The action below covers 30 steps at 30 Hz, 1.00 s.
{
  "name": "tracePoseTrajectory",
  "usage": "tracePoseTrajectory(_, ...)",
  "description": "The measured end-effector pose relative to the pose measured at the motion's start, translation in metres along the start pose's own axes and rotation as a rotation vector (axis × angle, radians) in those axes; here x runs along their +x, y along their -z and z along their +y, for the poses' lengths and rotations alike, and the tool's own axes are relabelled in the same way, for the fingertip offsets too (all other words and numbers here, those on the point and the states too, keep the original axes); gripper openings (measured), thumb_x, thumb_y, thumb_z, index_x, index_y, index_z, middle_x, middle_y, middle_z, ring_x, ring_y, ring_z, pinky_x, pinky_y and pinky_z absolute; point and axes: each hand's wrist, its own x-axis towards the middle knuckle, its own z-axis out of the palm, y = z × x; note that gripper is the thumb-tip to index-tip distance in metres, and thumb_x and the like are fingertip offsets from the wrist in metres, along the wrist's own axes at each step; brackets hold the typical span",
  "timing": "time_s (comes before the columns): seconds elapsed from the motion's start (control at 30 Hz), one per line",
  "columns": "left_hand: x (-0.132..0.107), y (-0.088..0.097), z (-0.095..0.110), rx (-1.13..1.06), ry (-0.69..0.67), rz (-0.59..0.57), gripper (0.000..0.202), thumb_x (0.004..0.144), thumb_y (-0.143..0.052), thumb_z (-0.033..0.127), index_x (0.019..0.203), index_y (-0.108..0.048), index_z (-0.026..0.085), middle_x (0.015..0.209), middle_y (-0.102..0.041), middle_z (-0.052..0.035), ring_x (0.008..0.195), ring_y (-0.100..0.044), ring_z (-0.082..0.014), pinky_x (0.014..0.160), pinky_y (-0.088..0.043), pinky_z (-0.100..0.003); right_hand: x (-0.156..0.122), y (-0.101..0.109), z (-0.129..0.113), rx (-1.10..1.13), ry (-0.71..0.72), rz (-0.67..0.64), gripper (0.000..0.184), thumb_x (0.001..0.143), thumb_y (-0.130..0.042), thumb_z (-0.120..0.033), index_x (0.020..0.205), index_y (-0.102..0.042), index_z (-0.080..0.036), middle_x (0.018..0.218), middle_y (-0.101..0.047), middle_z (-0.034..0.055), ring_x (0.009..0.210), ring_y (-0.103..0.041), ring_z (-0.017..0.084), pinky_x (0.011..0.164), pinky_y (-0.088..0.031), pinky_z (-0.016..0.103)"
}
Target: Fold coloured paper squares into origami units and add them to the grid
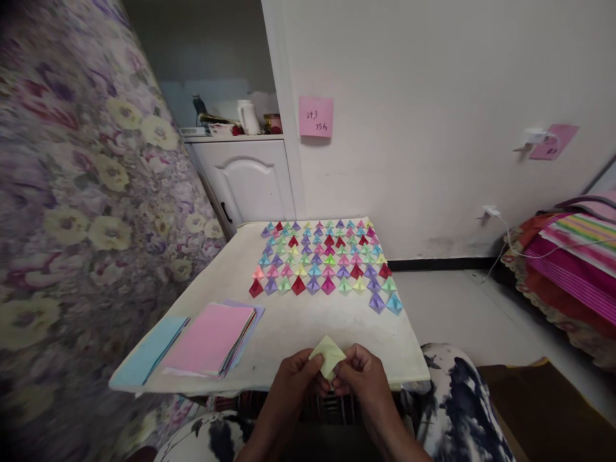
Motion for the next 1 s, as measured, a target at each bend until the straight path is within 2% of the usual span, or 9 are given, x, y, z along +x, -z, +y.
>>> tracePoseTrajectory(0.2,0.0,-0.001,-0.001,0.056,-0.019,0.033,0.032,0.066,-0.066,0.042,0.068,-0.064,0.011,0.048,-0.062,-0.0018,0.045,-0.055,-0.0144,0.047,-0.042,-0.024,-0.003,-0.007,-0.005,-0.038,0.127,-0.015,0.021,0.066,-0.067,-0.03,0.071,-0.051,-0.018,0.053,-0.055,-0.0064,0.04,-0.049,0.008,0.041,-0.038,0.02)
tracePoseTrajectory(0.53,0.001,0.001,-0.002,-0.043,0.036,0.022,0.027,0.061,-0.071,0.036,0.069,-0.063,0.011,0.049,-0.062,-0.0009,0.042,-0.052,-0.0111,0.044,-0.04,-0.022,-0.004,-0.008,-0.009,0.013,0.055,-0.088,0.014,0.062,-0.062,-0.017,0.069,-0.05,-0.017,0.046,-0.058,-0.0058,0.038,-0.05,0.009,0.041,-0.039,0.018)
tracePoseTrajectory(0.7,0.001,0.003,-0.001,-0.055,0.035,-0.007,0.027,0.061,-0.071,0.036,0.068,-0.063,0.011,0.05,-0.062,-0.0013,0.042,-0.052,-0.011,0.043,-0.04,-0.021,-0.008,-0.007,-0.013,0.083,0.009,-0.152,0.011,0.069,-0.061,-0.02,0.074,-0.052,-0.016,0.053,-0.062,-0.003,0.045,-0.055,0.009,0.046,-0.043,0.018)
tracePoseTrajectory(0.87,0.001,0.005,-0.002,-0.021,0.016,-0.005,0.023,0.062,-0.069,0.031,0.071,-0.062,0.01,0.05,-0.062,-0.0011,0.041,-0.052,-0.0105,0.043,-0.041,-0.021,-0.012,-0.007,-0.014,0.102,-0.011,-0.147,0.013,0.071,-0.063,-0.022,0.078,-0.054,-0.016,0.059,-0.061,-0.002,0.05,-0.057,0.01,0.049,-0.045,0.019)
tracePoseTrajectory(1.0,0.001,0.005,-0.001,-0.02,0.009,0.002,0.021,0.063,-0.067,0.029,0.07,-0.061,0.01,0.049,-0.062,-0.0001,0.04,-0.051,-0.01,0.043,-0.041,-0.021,-0.014,-0.005,-0.017,0.143,-0.014,-0.187,0.017,0.076,-0.061,-0.031,0.08,-0.056,-0.015,0.062,-0.062,0.0004,0.056,-0.06,0.012,0.052,-0.047,0.021)
